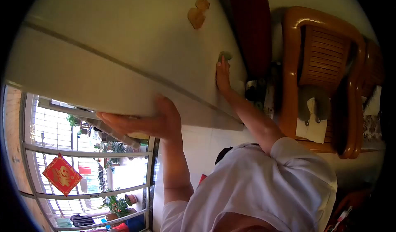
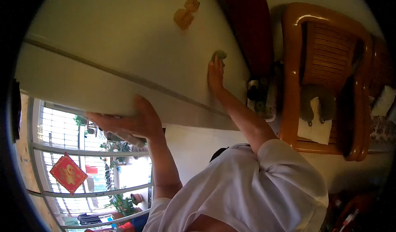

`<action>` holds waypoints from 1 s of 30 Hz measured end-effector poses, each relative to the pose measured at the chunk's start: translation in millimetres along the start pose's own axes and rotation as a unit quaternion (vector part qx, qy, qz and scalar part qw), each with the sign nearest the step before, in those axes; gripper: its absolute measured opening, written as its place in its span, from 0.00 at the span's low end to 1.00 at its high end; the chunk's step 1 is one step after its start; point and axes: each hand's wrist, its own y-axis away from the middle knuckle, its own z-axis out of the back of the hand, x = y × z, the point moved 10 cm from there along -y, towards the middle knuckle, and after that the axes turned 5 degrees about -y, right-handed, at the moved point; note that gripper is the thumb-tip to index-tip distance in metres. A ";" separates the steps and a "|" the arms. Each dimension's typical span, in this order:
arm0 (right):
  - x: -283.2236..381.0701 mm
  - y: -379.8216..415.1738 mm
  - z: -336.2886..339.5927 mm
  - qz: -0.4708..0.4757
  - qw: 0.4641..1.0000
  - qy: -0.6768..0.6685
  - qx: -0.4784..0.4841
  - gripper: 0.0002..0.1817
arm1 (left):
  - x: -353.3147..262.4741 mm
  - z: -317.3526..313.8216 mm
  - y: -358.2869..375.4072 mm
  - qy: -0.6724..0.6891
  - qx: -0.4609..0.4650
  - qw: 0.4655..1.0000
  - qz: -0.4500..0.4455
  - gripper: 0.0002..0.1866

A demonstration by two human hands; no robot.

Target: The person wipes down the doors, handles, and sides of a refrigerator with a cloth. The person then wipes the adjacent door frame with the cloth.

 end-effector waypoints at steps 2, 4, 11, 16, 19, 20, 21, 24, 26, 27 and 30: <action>25.5 20.2 -8.6 0.069 0.993 0.090 -0.005 0.28 | -0.2 -0.9 -0.7 0.011 -0.008 1.000 -0.015 0.49; 75.1 81.3 -28.6 0.146 0.975 0.163 0.030 0.30 | -1.5 0.7 0.0 0.026 -0.017 0.999 -0.031 0.50; 56.6 131.1 -34.7 0.236 0.933 0.244 0.115 0.30 | 4.7 2.1 4.8 0.058 -0.001 0.997 -0.057 0.49; -66.8 91.3 -1.5 -0.206 0.978 0.020 0.026 0.31 | 14.0 5.1 15.6 0.121 0.018 0.992 -0.017 0.46; 10.3 124.3 -2.2 -0.267 0.946 -0.184 0.020 0.33 | 14.3 5.1 31.9 0.156 0.020 0.987 -0.036 0.41; 35.4 124.1 -17.8 -0.066 0.995 -0.012 0.069 0.33 | 23.5 4.2 42.7 0.162 0.014 0.987 -0.008 0.38; 64.5 143.4 -37.5 0.138 0.970 0.163 0.113 0.35 | 30.6 4.1 50.7 0.168 0.009 0.985 0.021 0.35; 144.9 202.8 -34.6 0.254 0.944 0.051 0.206 0.33 | 40.6 -2.0 63.4 0.178 0.045 0.977 0.106 0.35; 101.8 201.4 -30.8 0.222 0.948 0.079 0.212 0.32 | 42.7 -9.4 69.2 0.188 0.035 0.976 0.104 0.35; 65.6 198.0 -30.1 0.195 0.950 0.104 0.220 0.32 | 43.6 -10.1 70.1 0.194 0.019 0.975 0.102 0.36; 3.1 181.1 -10.0 0.126 0.962 0.173 0.167 0.31 | 41.8 -12.2 69.7 0.204 0.025 0.973 0.110 0.38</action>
